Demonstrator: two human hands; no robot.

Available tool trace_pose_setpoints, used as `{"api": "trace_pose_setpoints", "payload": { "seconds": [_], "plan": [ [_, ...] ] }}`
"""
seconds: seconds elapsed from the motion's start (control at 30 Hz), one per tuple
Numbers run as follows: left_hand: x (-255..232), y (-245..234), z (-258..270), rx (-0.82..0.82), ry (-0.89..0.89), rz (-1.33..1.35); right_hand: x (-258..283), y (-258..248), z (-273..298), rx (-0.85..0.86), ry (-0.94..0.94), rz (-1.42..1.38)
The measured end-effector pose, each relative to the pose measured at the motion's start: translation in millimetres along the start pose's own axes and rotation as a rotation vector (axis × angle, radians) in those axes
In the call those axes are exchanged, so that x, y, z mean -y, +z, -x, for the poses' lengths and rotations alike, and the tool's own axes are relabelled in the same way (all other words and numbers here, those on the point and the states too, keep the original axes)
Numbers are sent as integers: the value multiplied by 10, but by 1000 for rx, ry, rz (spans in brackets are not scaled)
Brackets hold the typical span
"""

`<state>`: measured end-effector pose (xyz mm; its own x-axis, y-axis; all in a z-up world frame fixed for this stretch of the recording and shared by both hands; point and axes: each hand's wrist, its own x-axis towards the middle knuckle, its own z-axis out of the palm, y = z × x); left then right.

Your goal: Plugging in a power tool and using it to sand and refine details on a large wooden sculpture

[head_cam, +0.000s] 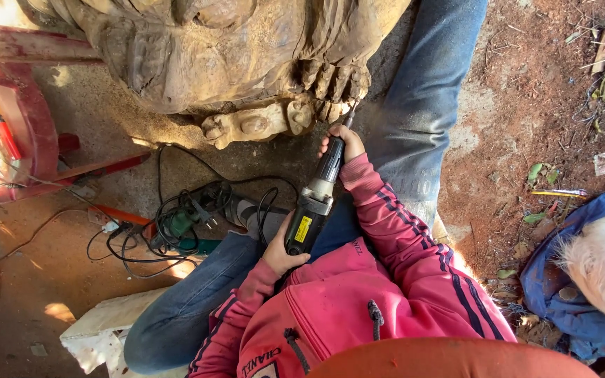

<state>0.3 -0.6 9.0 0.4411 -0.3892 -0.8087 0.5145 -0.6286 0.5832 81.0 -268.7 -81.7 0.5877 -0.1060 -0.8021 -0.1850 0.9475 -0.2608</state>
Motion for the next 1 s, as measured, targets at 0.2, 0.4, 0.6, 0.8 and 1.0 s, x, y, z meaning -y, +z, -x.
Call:
{"api": "trace_pose_setpoints", "payload": {
  "seconds": [0.2,0.4,0.6,0.8,1.0],
  "plan": [
    [27,-1,43,-6,5,15,-45,-7,0,3,9,9],
    [15,-13,88,-14,11,29,-8,68,108,22,-9,32],
    [138,-25,79,-19,57,37,-30,49,90,28,-12,50],
    [314,-37,60,-7,111,50,-22,98,133,27,-25,76],
    [388,-35,34,-3,135,41,-34,110,125,26,-33,58]
  ]
}}
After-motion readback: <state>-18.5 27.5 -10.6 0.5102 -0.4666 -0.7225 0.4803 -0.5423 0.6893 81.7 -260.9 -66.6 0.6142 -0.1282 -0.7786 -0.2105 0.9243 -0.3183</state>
